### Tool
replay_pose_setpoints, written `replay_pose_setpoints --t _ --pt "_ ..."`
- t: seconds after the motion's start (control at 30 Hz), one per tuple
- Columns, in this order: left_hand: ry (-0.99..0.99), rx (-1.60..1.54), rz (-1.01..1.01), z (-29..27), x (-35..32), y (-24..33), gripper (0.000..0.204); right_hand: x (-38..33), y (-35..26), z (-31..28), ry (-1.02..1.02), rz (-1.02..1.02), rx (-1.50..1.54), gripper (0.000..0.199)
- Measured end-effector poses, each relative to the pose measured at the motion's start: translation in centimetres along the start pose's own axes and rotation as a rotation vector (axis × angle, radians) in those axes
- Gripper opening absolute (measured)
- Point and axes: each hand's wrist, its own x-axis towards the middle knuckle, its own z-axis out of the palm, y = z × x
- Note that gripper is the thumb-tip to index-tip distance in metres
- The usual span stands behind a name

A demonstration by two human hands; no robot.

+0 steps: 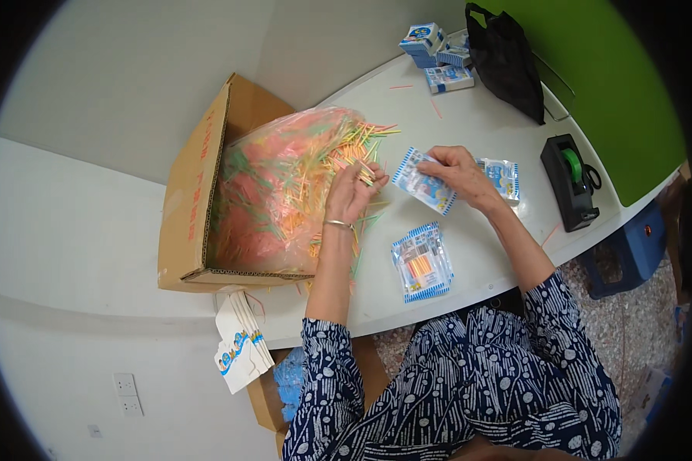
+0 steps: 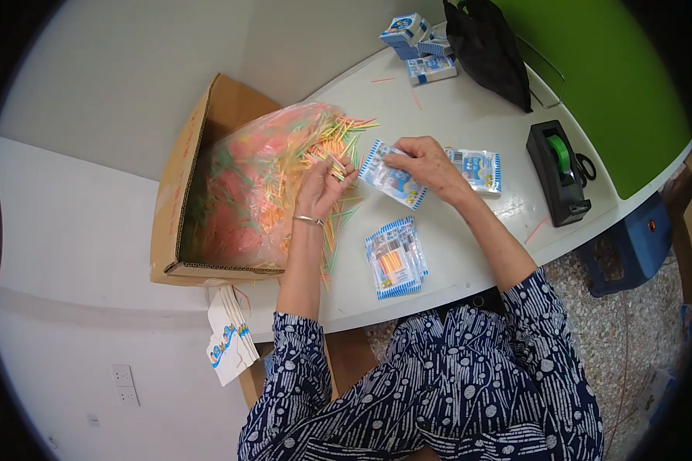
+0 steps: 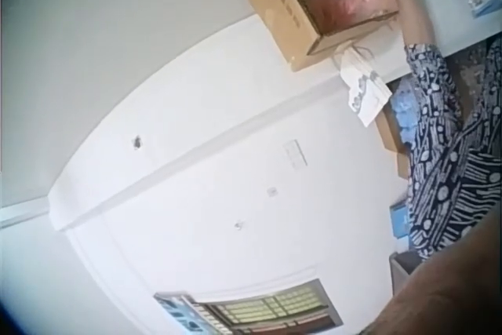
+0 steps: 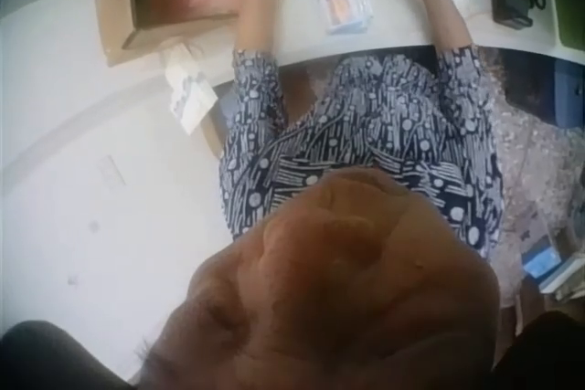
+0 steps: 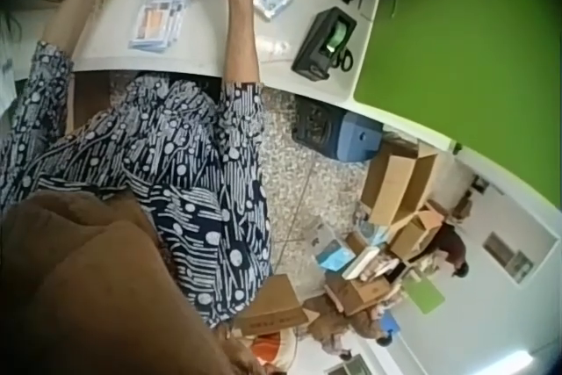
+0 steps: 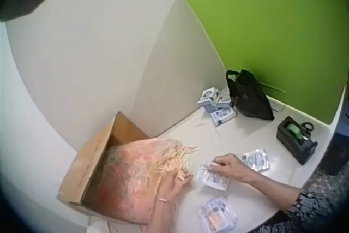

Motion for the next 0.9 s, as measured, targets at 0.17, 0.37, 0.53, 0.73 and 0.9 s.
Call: replay_pose_setpoints --t 0.17,0.37,0.53,0.73,0.9 --pt "-0.074 -0.273 0.001 -0.1 -1.0 -1.5 0.017 2.3 1.6 1.8 -0.047 0.026 0.163 0.023" --pt "-0.038 0.017 0.107 1.5 -2.3 -1.1 0.022 3.6 2.3 2.9 -0.065 0.014 0.229 0.022" --pt "-0.001 0.325 0.128 2.1 -3.5 -0.5 0.024 4.0 2.2 2.7 0.058 -0.055 0.19 0.023" --pt "0.063 0.545 0.217 3.8 -4.8 -0.3 0.028 4.0 1.9 2.5 -0.051 -0.067 0.009 0.022" --pt "-0.004 0.727 0.435 3.5 -4.1 -0.7 0.029 4.0 1.6 2.9 -0.128 -0.164 -0.148 0.024"
